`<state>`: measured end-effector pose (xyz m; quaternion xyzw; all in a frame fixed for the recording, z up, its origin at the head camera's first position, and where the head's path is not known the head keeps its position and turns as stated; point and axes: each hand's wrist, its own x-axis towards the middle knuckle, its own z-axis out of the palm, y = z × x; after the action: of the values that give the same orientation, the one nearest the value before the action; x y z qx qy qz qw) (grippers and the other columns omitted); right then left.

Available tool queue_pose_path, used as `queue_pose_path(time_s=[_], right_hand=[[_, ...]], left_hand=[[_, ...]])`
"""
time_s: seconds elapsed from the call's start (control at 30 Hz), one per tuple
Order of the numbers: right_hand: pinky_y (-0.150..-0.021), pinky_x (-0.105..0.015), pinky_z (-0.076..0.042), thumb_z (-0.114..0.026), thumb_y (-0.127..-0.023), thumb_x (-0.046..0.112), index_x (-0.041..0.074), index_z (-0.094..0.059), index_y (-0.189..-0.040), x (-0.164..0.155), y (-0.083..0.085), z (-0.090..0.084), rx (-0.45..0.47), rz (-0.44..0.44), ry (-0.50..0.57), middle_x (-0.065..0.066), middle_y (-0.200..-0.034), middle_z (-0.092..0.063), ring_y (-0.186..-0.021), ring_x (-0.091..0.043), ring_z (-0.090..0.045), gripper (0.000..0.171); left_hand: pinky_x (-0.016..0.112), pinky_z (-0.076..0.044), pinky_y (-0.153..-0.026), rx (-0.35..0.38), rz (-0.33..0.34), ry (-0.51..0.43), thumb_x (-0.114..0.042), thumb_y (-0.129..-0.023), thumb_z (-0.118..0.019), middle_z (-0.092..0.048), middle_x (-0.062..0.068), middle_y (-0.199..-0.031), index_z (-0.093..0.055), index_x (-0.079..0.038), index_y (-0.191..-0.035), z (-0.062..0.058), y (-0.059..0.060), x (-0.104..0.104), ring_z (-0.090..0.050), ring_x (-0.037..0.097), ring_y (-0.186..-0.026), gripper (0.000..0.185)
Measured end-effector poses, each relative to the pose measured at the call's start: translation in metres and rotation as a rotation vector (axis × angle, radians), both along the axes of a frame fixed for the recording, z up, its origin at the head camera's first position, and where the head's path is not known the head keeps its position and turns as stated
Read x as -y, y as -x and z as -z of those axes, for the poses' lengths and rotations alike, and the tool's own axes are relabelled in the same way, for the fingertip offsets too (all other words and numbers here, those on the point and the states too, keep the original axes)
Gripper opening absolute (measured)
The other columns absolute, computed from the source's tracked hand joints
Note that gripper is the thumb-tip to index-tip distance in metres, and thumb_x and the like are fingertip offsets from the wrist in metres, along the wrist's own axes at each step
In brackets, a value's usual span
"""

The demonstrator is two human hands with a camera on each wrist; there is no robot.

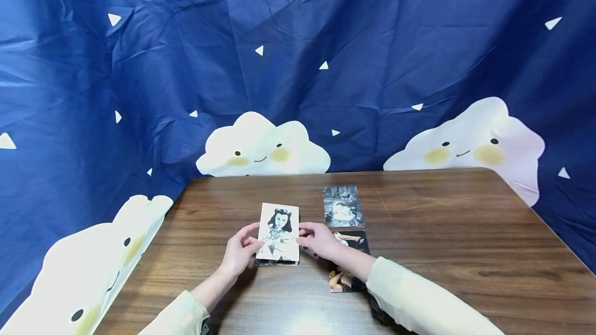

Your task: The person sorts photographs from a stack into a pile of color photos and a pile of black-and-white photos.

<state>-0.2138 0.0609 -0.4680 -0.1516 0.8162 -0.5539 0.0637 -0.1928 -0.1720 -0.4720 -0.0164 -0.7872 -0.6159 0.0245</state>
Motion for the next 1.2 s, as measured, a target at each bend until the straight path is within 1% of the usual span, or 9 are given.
queue_pose_path(time_s=[0.17,0.33,0.47,0.6,0.7,0.93,1.03,1.07,1.2], right_hand=[[-0.065,-0.024,-0.046,-0.067,-0.086,0.002,-0.012,-0.059,-0.122,-0.005,0.004,-0.008,-0.016,0.076,0.031,-0.008,-0.094,-0.066,-0.075,-0.012,-0.056,0.040],[-0.057,-0.024,-0.045,-0.064,-0.088,-0.001,-0.010,-0.057,-0.127,-0.015,0.008,-0.014,0.015,0.130,0.098,-0.006,-0.091,-0.063,-0.070,-0.018,-0.056,0.040],[-0.052,-0.023,-0.042,-0.063,-0.087,-0.003,-0.009,-0.056,-0.128,-0.027,0.013,-0.016,0.033,0.177,0.141,-0.005,-0.087,-0.060,-0.066,-0.023,-0.055,0.042],[-0.052,-0.020,-0.039,-0.065,-0.085,-0.004,-0.007,-0.058,-0.126,-0.041,0.017,-0.016,0.005,0.229,0.134,-0.005,-0.084,-0.060,-0.061,-0.014,-0.052,0.042],[-0.052,-0.019,-0.039,-0.066,-0.084,-0.005,-0.007,-0.059,-0.126,-0.052,0.019,-0.016,-0.013,0.251,0.132,-0.006,-0.084,-0.062,-0.061,-0.010,-0.052,0.042],[-0.061,-0.020,-0.044,-0.066,-0.085,-0.006,-0.008,-0.058,-0.126,-0.081,0.025,-0.015,-0.072,0.267,0.122,-0.010,-0.085,-0.063,-0.069,-0.009,-0.057,0.042],[-0.062,-0.020,-0.044,-0.066,-0.085,-0.007,-0.010,-0.057,-0.126,-0.094,0.027,-0.014,-0.091,0.271,0.112,-0.010,-0.084,-0.064,-0.068,-0.008,-0.056,0.042],[-0.062,-0.020,-0.044,-0.066,-0.085,-0.007,-0.011,-0.056,-0.126,-0.098,0.027,-0.013,-0.100,0.267,0.101,-0.011,-0.083,-0.065,-0.068,-0.008,-0.056,0.042],[-0.061,-0.019,-0.043,-0.066,-0.085,-0.006,-0.011,-0.057,-0.125,-0.114,0.030,-0.010,-0.136,0.275,0.046,-0.010,-0.080,-0.065,-0.066,-0.007,-0.055,0.041]], left_hand=[[0.020,-0.042,-0.062,-0.020,-0.018,-0.001,0.007,-0.084,-0.066,-0.067,0.012,-0.075,-0.055,0.004,-0.131,-0.007,0.004,-0.009,-0.056,0.011,-0.064,0.048],[0.019,-0.040,-0.057,-0.048,-0.005,-0.051,0.009,-0.085,-0.063,-0.065,0.018,-0.076,-0.052,0.008,-0.132,-0.024,0.005,-0.028,-0.052,0.010,-0.061,0.048],[0.018,-0.041,-0.062,-0.075,0.006,-0.042,0.010,-0.085,-0.062,-0.064,0.022,-0.078,-0.051,0.011,-0.131,-0.044,0.002,-0.048,-0.054,0.012,-0.066,0.046],[0.018,-0.039,-0.060,-0.077,0.009,-0.037,0.010,-0.086,-0.062,-0.065,0.021,-0.080,-0.052,0.010,-0.130,-0.051,0.004,-0.065,-0.053,0.011,-0.065,0.045],[0.017,-0.040,-0.059,-0.079,0.026,-0.052,0.011,-0.085,-0.062,-0.065,0.020,-0.080,-0.052,0.011,-0.130,-0.046,0.011,-0.075,-0.052,0.010,-0.063,0.046],[0.015,-0.041,-0.056,-0.074,0.078,-0.103,0.008,-0.083,-0.068,-0.062,0.010,-0.085,-0.051,0.004,-0.134,-0.019,0.037,-0.097,-0.050,0.006,-0.064,0.054],[0.017,-0.042,-0.058,-0.089,0.092,-0.076,0.007,-0.081,-0.070,-0.062,0.009,-0.086,-0.054,0.002,-0.132,-0.016,0.043,-0.107,-0.051,0.006,-0.065,0.054],[0.016,-0.039,-0.063,-0.097,0.092,-0.051,0.006,-0.080,-0.072,-0.063,0.008,-0.087,-0.055,0.001,-0.131,-0.016,0.045,-0.111,-0.052,0.006,-0.066,0.054],[0.020,-0.040,-0.066,-0.107,0.093,0.027,0.005,-0.078,-0.075,-0.063,0.003,-0.084,-0.059,-0.001,-0.128,-0.014,0.053,-0.124,-0.051,0.005,-0.067,0.052]])
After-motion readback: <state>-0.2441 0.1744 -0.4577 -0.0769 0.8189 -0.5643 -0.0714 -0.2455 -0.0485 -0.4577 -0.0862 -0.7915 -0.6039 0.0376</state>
